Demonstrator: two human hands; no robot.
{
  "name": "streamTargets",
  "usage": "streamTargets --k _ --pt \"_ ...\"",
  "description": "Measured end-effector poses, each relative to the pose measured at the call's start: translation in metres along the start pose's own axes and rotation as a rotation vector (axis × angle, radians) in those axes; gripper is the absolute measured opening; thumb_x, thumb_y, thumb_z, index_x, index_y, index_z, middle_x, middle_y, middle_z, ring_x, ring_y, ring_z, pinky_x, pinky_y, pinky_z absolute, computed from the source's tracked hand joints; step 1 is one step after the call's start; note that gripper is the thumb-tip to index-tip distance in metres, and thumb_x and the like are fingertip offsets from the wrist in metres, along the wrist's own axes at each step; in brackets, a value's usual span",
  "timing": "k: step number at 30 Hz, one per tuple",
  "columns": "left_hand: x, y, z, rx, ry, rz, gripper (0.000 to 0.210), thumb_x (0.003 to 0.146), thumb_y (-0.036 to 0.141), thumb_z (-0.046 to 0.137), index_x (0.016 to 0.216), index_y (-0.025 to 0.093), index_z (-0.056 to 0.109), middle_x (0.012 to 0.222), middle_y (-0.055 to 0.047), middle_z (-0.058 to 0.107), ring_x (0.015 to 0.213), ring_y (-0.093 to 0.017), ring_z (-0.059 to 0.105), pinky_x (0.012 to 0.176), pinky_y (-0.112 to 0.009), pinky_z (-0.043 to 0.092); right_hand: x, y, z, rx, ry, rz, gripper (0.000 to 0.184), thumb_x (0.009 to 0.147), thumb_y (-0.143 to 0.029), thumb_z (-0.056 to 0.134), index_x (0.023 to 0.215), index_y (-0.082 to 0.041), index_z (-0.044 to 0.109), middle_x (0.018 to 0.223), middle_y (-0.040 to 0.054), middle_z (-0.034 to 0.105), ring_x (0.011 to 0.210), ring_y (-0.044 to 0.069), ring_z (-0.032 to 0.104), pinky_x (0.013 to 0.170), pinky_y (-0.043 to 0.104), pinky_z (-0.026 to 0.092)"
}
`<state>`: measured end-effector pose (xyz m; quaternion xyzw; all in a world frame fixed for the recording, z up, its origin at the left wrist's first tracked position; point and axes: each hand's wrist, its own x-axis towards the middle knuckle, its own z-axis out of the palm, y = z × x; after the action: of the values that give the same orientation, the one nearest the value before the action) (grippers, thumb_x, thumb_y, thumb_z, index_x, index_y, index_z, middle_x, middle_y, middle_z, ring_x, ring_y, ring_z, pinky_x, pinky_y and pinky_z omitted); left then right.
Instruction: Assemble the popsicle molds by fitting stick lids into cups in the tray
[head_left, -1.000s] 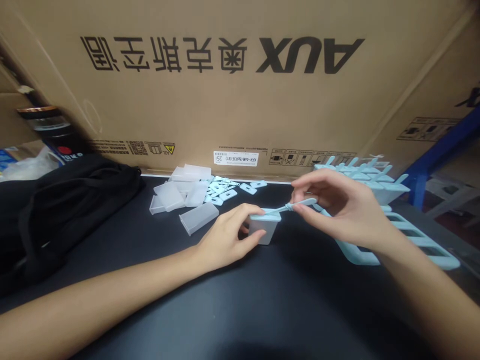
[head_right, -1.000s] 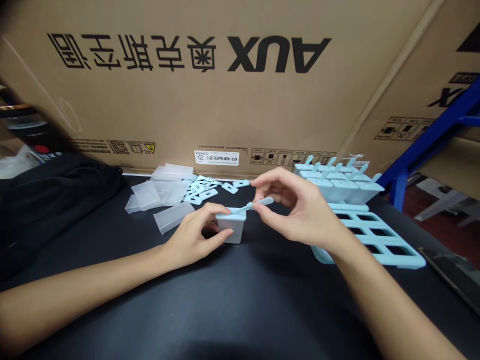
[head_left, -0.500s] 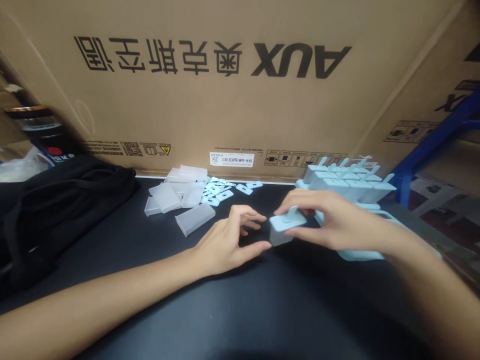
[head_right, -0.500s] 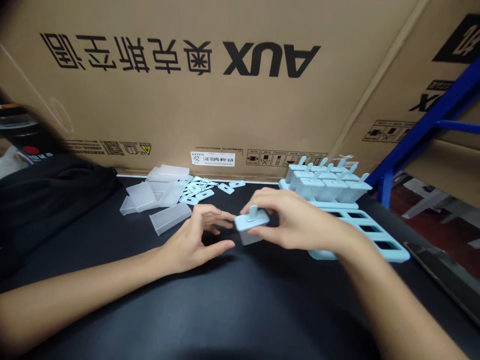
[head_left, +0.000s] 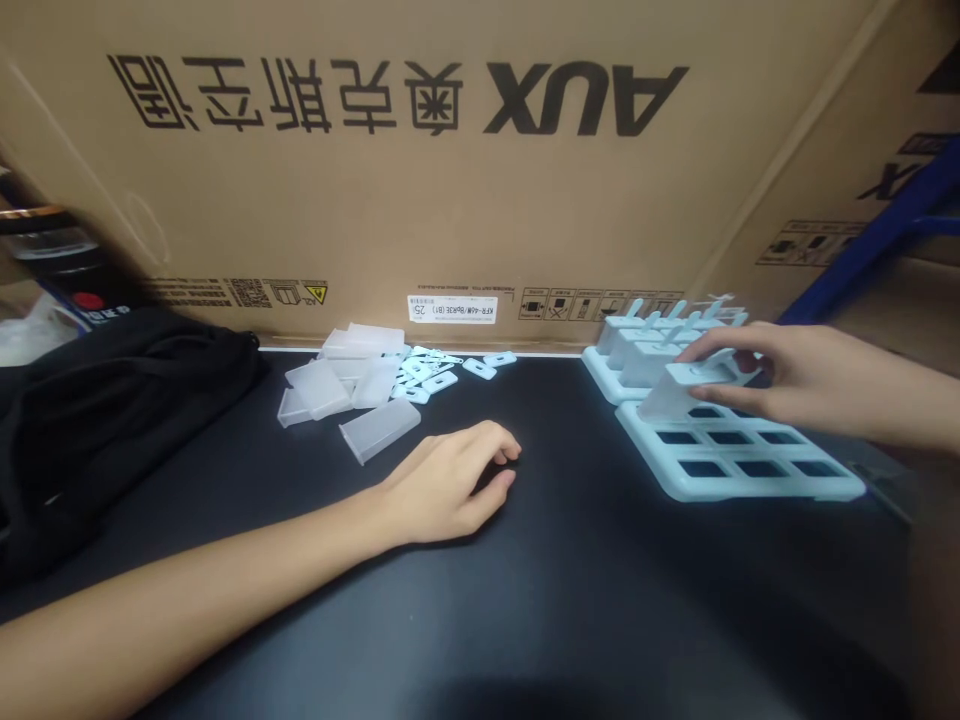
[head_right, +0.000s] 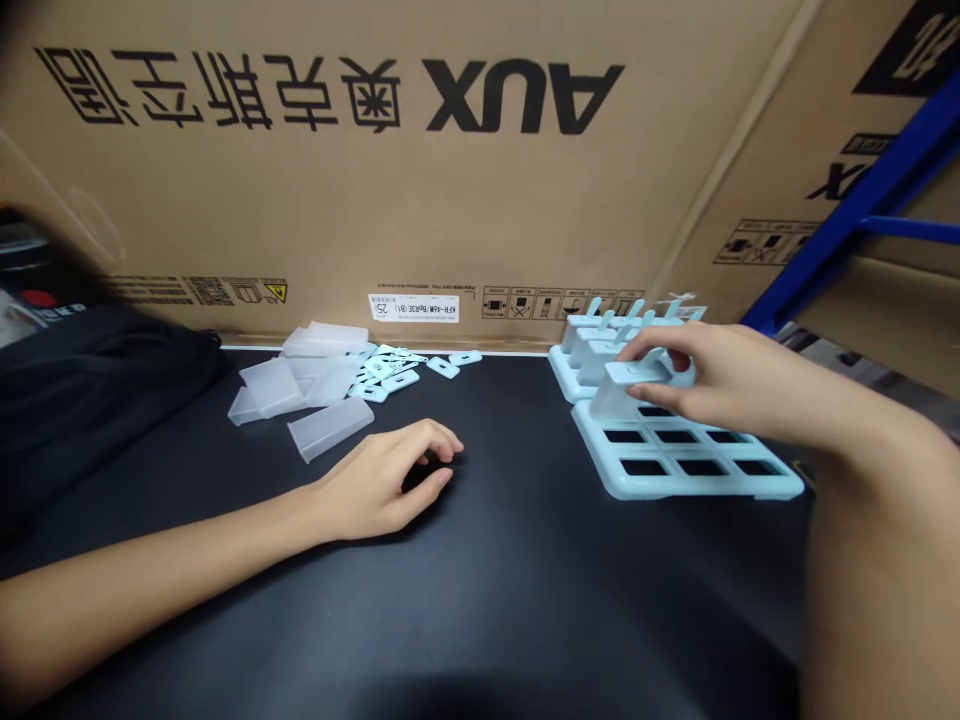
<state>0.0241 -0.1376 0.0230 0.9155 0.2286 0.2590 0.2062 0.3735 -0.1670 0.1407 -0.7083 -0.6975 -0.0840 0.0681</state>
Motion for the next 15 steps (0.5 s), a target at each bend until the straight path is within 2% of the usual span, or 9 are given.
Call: streamTargets --k 3,9,12,15 --pt "0.0002 0.0002 -0.0001 0.03 -0.015 0.016 0.013 0.094 0.021 0.049 0.106 0.023 0.047 0.113 -0.005 0.064 0.097 -0.019 0.065 0.081 -0.033 0.055 0.0015 0.002 0.0012 -0.004 -0.138 -0.012 0.028 0.085 -0.038 0.068 0.109 -0.024 0.066 0.082 0.0041 0.067 0.065 0.015 0.06 0.067 0.029 0.042" --pt "0.0007 0.0015 -0.0003 0.065 -0.035 0.03 0.014 0.092 0.019 0.049 0.105 0.023 0.048 0.112 -0.005 0.064 0.099 -0.019 0.064 0.085 -0.033 0.054 0.0013 0.0073 0.0016 0.001 -0.118 0.019 0.024 0.086 -0.038 0.064 0.106 -0.024 0.067 0.082 0.0059 0.069 0.07 0.017 0.064 0.069 0.031 0.043" --pt "0.0012 0.0021 -0.0001 0.083 -0.044 0.044 0.013 0.091 0.018 0.049 0.102 0.023 0.049 0.11 -0.005 0.065 0.098 -0.019 0.064 0.085 -0.033 0.053 0.0007 0.0091 0.0045 -0.011 -0.126 0.001 0.025 0.083 -0.032 0.066 0.106 -0.024 0.068 0.078 0.0061 0.069 0.069 0.021 0.065 0.067 0.033 0.044" --pt "0.0021 0.0032 -0.0001 0.108 -0.055 0.059 0.012 0.09 0.016 0.049 0.1 0.022 0.05 0.107 -0.004 0.065 0.096 -0.019 0.064 0.084 -0.032 0.053 -0.0016 0.0076 0.006 0.066 -0.087 -0.007 0.031 0.078 -0.026 0.069 0.109 -0.023 0.067 0.085 0.008 0.071 0.078 0.024 0.067 0.071 0.035 0.049"
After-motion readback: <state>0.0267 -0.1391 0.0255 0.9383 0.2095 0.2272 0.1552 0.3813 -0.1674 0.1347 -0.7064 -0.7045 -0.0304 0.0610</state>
